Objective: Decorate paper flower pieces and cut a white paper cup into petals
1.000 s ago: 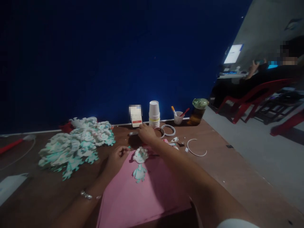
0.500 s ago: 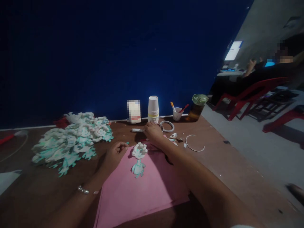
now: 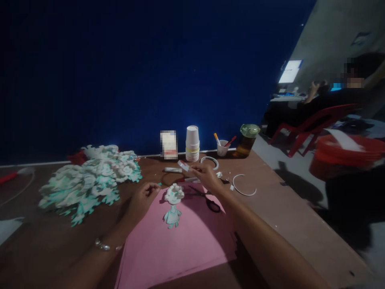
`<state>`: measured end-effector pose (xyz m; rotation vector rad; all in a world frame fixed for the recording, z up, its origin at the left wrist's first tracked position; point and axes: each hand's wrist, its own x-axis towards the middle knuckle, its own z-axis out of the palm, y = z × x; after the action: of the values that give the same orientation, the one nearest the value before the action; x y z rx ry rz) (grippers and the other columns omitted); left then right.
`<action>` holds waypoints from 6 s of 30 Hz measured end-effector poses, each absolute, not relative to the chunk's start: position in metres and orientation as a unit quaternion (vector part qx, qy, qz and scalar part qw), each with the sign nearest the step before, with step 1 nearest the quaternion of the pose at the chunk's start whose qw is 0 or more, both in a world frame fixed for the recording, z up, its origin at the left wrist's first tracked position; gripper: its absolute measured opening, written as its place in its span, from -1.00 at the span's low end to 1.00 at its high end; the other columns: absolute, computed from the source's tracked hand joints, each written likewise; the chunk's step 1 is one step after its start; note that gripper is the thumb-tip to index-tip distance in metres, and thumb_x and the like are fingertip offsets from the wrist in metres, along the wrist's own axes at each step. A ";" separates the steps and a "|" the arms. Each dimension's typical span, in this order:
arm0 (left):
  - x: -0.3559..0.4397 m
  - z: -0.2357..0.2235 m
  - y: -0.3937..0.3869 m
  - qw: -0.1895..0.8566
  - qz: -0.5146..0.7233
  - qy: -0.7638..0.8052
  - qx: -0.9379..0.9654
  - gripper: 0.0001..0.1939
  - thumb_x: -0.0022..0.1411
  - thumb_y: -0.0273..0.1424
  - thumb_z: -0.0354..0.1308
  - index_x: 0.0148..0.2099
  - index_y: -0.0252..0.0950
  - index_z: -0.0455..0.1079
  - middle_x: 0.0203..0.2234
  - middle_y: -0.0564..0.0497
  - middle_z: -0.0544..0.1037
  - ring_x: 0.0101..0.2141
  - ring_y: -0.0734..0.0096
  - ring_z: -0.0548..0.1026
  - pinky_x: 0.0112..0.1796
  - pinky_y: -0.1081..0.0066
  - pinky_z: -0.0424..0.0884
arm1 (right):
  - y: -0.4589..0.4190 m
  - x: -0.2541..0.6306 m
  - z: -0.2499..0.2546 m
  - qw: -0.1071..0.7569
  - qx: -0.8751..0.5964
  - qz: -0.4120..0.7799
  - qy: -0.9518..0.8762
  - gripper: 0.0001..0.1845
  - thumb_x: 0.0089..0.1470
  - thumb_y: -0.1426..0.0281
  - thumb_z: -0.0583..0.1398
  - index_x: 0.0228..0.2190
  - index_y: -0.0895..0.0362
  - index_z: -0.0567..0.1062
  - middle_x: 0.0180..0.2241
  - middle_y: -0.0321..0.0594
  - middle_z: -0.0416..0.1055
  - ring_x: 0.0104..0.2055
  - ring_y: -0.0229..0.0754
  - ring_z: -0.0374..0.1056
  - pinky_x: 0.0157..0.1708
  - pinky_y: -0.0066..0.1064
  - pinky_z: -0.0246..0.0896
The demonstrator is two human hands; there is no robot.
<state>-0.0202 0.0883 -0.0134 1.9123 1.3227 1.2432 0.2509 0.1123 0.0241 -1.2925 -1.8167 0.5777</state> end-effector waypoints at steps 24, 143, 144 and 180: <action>-0.001 0.013 0.060 0.347 0.444 0.421 0.711 -0.76 0.27 -0.23 0.21 -0.08 -0.22 0.53 -0.28 0.00 0.60 -0.30 0.35 0.55 -0.25 0.41 0.46 | 0.039 0.210 0.029 0.474 -0.309 0.667 -0.484 -0.61 0.03 0.08 0.36 -0.49 0.16 0.54 -0.49 -0.23 0.47 -0.51 -0.26 0.31 -0.53 -0.46 0.21; 0.028 0.041 -0.006 0.027 0.475 0.364 0.800 -0.89 0.25 -0.58 0.16 -0.29 -0.27 0.38 -0.46 0.04 0.45 -0.42 0.46 0.43 -0.39 0.47 0.35 | -0.012 0.216 0.050 0.527 -0.332 0.397 -0.674 -0.64 0.29 0.42 0.16 0.10 -0.05 0.43 -0.19 -0.20 0.47 -0.27 -0.17 0.44 -0.27 -0.31 0.44; 0.027 0.042 -0.006 0.021 0.479 0.371 0.795 -0.87 0.25 -0.57 0.16 -0.32 -0.26 0.37 -0.48 0.06 0.43 -0.45 0.47 0.41 -0.42 0.47 0.32 | -0.014 0.217 0.049 0.516 -0.331 0.347 -0.710 -0.56 0.27 0.44 0.18 0.15 -0.05 0.38 -0.13 -0.16 0.47 -0.21 -0.13 0.44 -0.22 -0.26 0.43; 0.017 0.075 0.023 0.066 0.403 0.338 0.848 -0.89 0.32 -0.48 0.16 -0.19 -0.22 0.51 -0.41 0.06 0.62 -0.34 0.35 0.55 -0.16 0.26 0.39 | 0.002 0.219 0.067 0.523 -0.382 0.239 -0.723 -0.68 0.16 0.49 0.23 -0.04 0.04 0.55 -0.09 -0.13 0.48 -0.05 -0.07 0.43 -0.14 -0.24 0.43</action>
<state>0.0172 0.0231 0.0754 2.5568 1.0207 1.2163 0.2186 0.0023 0.0665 -0.9155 -1.7307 0.5717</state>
